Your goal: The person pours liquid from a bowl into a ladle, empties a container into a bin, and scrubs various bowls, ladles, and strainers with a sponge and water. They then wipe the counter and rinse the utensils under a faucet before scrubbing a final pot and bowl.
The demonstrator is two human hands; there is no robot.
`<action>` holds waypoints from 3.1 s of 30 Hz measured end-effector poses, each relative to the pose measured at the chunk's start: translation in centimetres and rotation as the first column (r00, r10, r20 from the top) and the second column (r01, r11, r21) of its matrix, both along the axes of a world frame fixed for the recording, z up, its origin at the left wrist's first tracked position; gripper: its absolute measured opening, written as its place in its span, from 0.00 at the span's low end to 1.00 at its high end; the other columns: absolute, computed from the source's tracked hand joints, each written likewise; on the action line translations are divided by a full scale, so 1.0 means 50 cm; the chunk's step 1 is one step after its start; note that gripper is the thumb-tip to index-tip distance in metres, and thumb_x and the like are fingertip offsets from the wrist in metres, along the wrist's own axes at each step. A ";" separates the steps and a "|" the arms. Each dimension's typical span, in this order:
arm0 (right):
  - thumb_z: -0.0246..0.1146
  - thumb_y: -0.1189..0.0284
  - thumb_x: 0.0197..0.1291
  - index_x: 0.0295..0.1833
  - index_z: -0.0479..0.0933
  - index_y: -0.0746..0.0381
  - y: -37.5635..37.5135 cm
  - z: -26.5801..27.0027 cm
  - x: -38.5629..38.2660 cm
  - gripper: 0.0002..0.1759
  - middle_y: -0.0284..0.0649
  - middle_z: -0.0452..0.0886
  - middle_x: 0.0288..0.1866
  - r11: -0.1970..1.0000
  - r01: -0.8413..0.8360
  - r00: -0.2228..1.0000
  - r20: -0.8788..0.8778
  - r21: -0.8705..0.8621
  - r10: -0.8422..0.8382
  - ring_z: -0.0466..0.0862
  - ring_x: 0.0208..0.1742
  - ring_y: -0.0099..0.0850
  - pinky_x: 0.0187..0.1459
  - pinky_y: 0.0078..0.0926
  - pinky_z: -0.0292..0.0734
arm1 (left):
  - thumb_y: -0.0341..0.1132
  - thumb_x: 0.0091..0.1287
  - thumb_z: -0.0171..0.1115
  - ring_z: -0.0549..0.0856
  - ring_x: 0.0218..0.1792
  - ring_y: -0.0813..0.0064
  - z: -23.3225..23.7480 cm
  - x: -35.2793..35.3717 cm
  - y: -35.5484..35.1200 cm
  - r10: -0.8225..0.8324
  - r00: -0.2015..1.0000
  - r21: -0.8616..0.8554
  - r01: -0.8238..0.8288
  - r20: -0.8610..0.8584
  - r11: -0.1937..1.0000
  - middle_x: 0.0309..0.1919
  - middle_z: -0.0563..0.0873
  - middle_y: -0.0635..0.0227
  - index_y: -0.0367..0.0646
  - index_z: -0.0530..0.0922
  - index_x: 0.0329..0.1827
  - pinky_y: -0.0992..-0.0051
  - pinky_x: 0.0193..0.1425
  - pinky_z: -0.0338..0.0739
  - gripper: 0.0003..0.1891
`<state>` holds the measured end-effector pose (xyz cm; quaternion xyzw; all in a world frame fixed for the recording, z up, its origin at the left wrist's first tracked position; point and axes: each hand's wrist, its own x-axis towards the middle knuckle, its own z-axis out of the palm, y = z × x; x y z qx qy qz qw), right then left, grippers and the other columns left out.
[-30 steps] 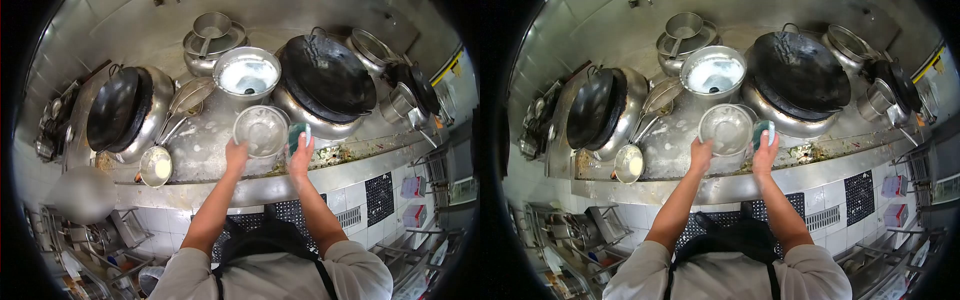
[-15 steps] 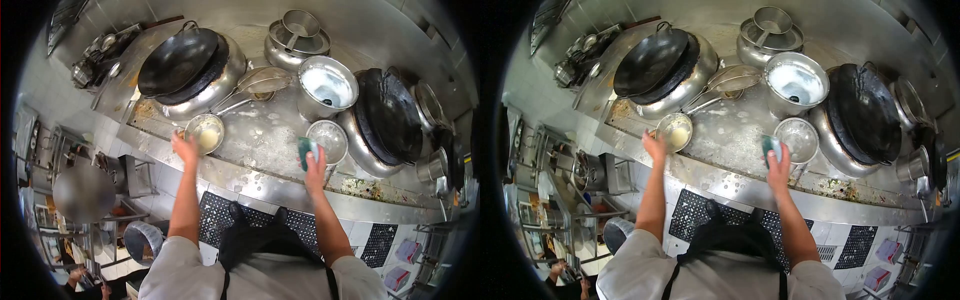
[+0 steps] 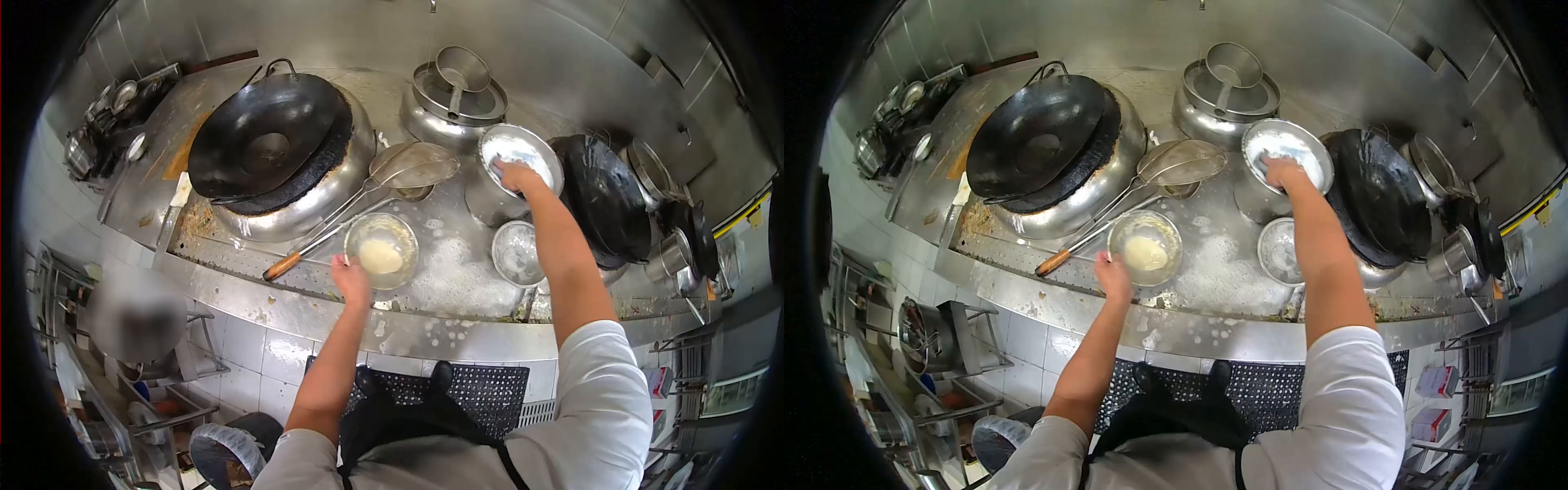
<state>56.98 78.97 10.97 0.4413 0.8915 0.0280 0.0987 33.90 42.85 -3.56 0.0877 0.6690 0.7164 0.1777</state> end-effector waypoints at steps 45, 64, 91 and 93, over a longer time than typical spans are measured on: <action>0.59 0.71 0.58 0.59 0.77 0.58 -0.425 -0.317 -0.156 0.21 0.48 0.76 0.62 0.883 -0.438 0.553 -0.725 0.166 0.411 0.72 0.65 0.44 0.66 0.44 0.63 | 0.23 0.59 0.55 0.83 0.45 0.41 0.088 0.077 0.123 -0.309 0.834 -0.557 0.003 -0.457 0.831 0.41 0.85 0.43 0.44 0.69 0.62 0.56 0.49 0.77 0.25; 0.62 0.80 0.50 0.49 0.77 0.65 -0.134 0.131 0.050 0.18 0.53 0.81 0.44 0.975 -0.060 0.590 -0.780 0.213 0.207 0.81 0.47 0.52 0.51 0.44 0.77 | 0.24 0.60 0.54 0.87 0.36 0.64 0.064 -0.011 0.005 -0.367 0.881 -0.238 0.442 0.300 0.865 0.51 0.81 0.57 0.46 0.66 0.66 0.69 0.25 0.83 0.28; 0.59 0.67 0.58 0.45 0.83 0.64 0.281 -0.051 -0.010 0.15 0.48 0.87 0.43 0.867 -0.414 0.620 0.611 -0.279 0.493 0.86 0.42 0.35 0.47 0.34 0.79 | 0.42 0.66 0.65 0.81 0.51 0.69 0.090 0.105 -0.001 -0.187 0.831 -0.134 0.297 0.524 0.945 0.57 0.79 0.61 0.48 0.62 0.70 0.66 0.44 0.79 0.31; 0.61 0.68 0.58 0.46 0.83 0.64 0.264 0.030 0.019 0.14 0.48 0.87 0.44 0.943 -0.293 0.889 0.316 -0.161 0.330 0.86 0.44 0.36 0.48 0.33 0.79 | 0.41 0.66 0.66 0.79 0.55 0.65 0.078 0.104 0.007 -0.144 0.917 -0.157 0.215 0.371 0.964 0.59 0.77 0.56 0.43 0.60 0.72 0.64 0.52 0.78 0.34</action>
